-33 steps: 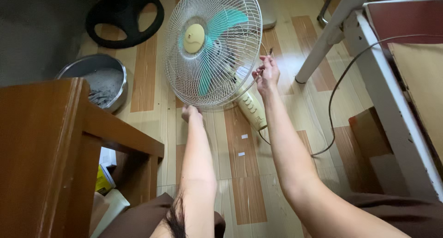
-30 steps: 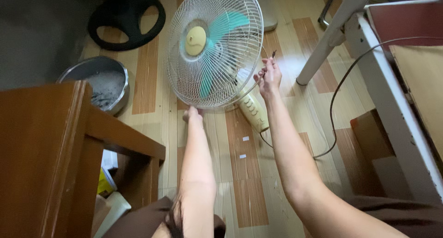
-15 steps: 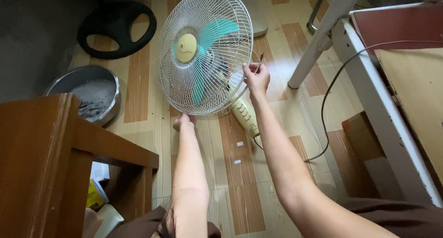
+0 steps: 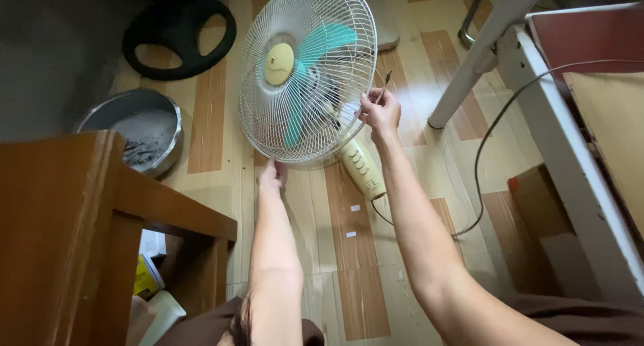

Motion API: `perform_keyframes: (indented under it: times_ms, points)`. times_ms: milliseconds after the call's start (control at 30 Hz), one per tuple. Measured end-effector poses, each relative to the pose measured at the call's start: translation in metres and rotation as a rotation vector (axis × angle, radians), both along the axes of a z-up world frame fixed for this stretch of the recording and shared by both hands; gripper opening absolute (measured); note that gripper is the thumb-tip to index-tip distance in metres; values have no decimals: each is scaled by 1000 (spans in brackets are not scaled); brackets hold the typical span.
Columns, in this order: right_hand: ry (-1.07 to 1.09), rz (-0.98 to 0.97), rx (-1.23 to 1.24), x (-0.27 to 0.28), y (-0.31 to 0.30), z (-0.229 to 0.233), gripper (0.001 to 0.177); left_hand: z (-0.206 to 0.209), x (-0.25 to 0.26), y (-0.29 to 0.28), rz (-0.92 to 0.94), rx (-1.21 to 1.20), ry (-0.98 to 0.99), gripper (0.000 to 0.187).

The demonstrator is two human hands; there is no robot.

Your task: The person attaches the front wire cage to an electric fan, aligns it with the fan body, and secures it by turning the central cap clockwise. The person then tests the fan by pressing the control buttons on the base.

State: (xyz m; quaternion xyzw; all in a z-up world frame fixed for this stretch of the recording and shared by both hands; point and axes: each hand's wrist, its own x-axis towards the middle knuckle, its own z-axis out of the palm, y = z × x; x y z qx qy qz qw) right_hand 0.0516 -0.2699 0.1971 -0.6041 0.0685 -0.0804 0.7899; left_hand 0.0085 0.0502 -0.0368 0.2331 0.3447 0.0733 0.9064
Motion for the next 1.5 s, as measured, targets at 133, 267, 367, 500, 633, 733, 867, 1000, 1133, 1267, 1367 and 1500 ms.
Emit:
perform_keyframes:
  times_ms: [133, 267, 367, 500, 633, 733, 867, 1000, 1133, 1267, 1367, 1500]
  points:
    - [-36, 15, -3, 6, -4, -1, 18, 11, -1, 6, -153, 88, 68, 19]
    - [21, -4, 37, 7, 0, -6, 21, 24, -12, 8, -221, 15, 95, 20]
    - [63, 28, 148, 3, 0, -9, 26, 28, -21, 1, -187, -131, 58, 26]
    - [40, 101, 197, 2, -7, -15, 31, 26, -23, 0, -81, -250, 32, 32]
    - [-2, 151, 114, 11, -8, -17, 30, 30, -16, 5, -150, -189, -13, 31]
    - [-15, 116, 10, 13, -9, -17, 27, 31, -16, -1, -84, -199, -20, 31]
    - [16, 145, -2, 10, -14, -15, 29, 25, -15, -3, -23, -148, -37, 31]
    - [68, 137, 80, 1, -14, -16, 42, 10, -9, -2, -25, -50, -59, 26]
    - [-93, 151, -85, -16, -16, -19, 53, 6, 0, -4, 36, -138, -17, 24]
    - [43, 339, -271, -20, -35, -3, 50, 17, 1, -7, 84, 34, 46, 20]
    - [-43, 358, -250, -18, -39, 13, 37, 20, 4, -8, 53, 31, 10, 23]
    - [-156, 143, -278, -27, -25, 18, 23, 8, 2, -10, 7, 123, -48, 24]
